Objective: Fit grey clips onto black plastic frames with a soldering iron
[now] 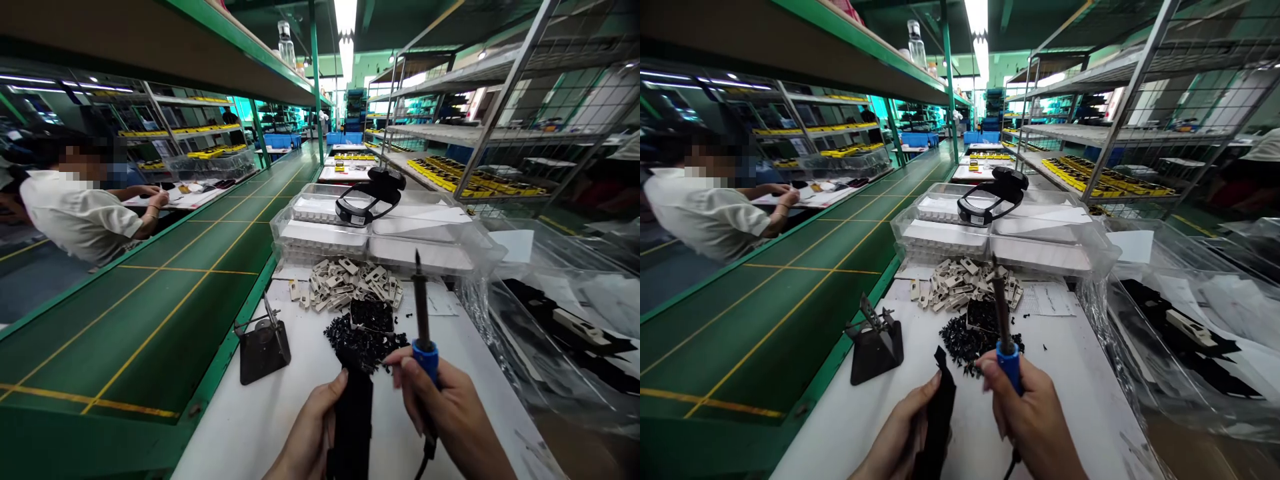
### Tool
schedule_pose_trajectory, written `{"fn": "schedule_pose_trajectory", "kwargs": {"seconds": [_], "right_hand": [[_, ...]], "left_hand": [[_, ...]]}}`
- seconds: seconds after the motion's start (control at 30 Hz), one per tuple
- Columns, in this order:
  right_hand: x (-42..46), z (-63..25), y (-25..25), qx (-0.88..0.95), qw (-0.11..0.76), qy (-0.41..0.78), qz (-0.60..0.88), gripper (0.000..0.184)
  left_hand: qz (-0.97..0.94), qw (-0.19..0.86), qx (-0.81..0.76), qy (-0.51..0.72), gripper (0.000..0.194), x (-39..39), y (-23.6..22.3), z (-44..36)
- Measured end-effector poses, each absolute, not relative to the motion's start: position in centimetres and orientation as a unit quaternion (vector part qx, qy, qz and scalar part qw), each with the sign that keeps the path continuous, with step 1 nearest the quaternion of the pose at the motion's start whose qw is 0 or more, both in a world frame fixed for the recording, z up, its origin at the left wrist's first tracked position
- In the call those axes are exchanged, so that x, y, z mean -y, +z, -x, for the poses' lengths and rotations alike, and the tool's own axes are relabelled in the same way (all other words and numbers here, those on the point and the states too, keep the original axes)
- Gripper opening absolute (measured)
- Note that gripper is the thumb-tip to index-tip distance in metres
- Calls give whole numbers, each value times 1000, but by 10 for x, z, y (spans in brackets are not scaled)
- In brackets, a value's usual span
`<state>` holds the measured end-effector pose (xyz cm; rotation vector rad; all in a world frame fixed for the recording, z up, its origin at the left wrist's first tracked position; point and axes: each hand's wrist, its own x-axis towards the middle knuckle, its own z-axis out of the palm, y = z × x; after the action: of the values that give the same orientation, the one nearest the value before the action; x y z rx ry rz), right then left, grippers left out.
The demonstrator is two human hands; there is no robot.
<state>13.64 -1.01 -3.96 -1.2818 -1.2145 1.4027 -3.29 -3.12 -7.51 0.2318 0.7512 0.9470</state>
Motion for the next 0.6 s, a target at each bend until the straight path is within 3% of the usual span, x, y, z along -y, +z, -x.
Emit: {"fn": "schedule_pose_trajectory", "kwargs": {"seconds": [0.1, 0.23, 0.33, 0.43, 0.6], "right_hand": [[-2, -163, -58, 579, 380, 492, 527, 43], [-14, -193, -71, 766, 243, 382, 457, 37], [-20, -201, -67, 830, 183, 337, 406, 38], [-26, -198, -61, 867, 139, 307, 367, 42], [-32, -192, -58, 902, 68, 277, 324, 43]], "left_hand": [[-75, 867, -223, 439, 44, 30, -91, 48], [-44, 855, -138, 497, 50, 51, -105, 54], [-4, 858, 26, 514, 44, 65, -103, 45], [-85, 868, 174, 457, 39, 65, -94, 37], [-143, 860, 227, 434, 34, 56, -91, 35]]}}
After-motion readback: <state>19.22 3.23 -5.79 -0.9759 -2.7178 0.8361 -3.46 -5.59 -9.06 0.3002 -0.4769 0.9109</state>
